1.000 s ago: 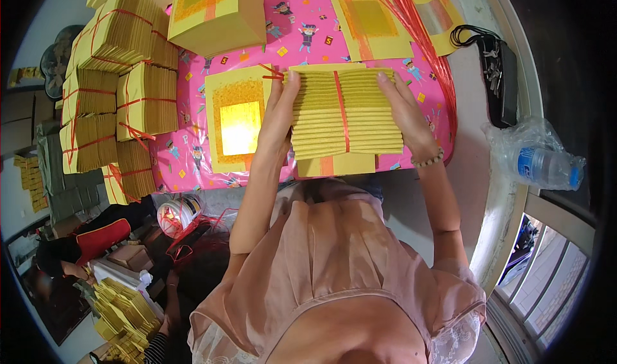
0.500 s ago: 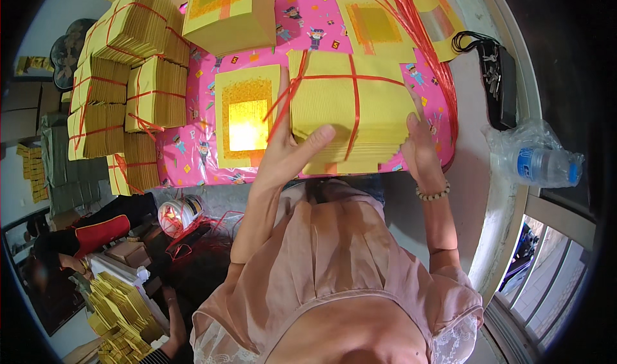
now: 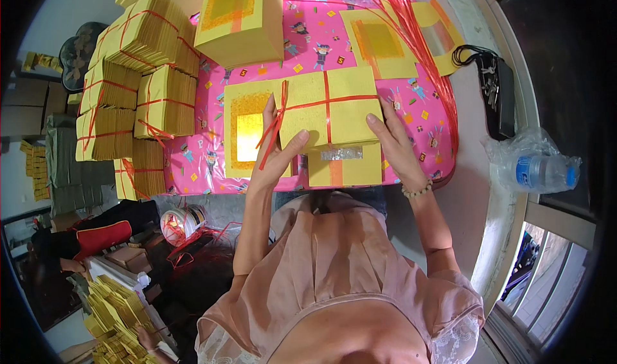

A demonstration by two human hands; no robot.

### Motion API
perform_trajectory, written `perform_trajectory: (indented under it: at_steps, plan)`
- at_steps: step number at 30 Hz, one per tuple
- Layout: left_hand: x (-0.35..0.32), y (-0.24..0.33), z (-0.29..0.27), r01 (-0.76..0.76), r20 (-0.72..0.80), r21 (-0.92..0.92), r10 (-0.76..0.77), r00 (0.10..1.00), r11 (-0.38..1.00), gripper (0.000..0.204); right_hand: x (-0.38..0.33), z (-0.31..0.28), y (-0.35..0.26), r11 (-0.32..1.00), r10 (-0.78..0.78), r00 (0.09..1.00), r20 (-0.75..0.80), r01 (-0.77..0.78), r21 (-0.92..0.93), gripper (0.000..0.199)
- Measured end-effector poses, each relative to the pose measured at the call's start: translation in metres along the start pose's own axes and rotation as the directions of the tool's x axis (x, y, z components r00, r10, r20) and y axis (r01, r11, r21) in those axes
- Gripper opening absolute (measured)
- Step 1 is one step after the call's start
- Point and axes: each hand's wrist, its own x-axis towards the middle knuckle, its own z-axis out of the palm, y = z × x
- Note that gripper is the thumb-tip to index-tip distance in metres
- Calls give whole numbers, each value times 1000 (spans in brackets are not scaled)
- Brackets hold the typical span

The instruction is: Wrapping stacks of yellow joss paper with red plastic ties.

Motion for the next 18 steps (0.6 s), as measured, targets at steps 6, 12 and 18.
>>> perform_trajectory:
  at_steps: [6, 12, 18]
  plan:
    - [-17, 18, 16, -91, 53, 34, 89, 995, 995, 107, -31, -2, -9, 991, -25, 1000, 3, 25, 130, 58]
    - [-31, -30, 31, -446, 58, 155, 443, 895, 881, 119, -54, -12, 41, 930, -364, 929, -65, 366, 24, 74]
    - [-56, -66, 31, -442, 78, 238, 436, 896, 865, 121, -82, -18, 89, 926, -327, 944, -48, 310, -215, 77]
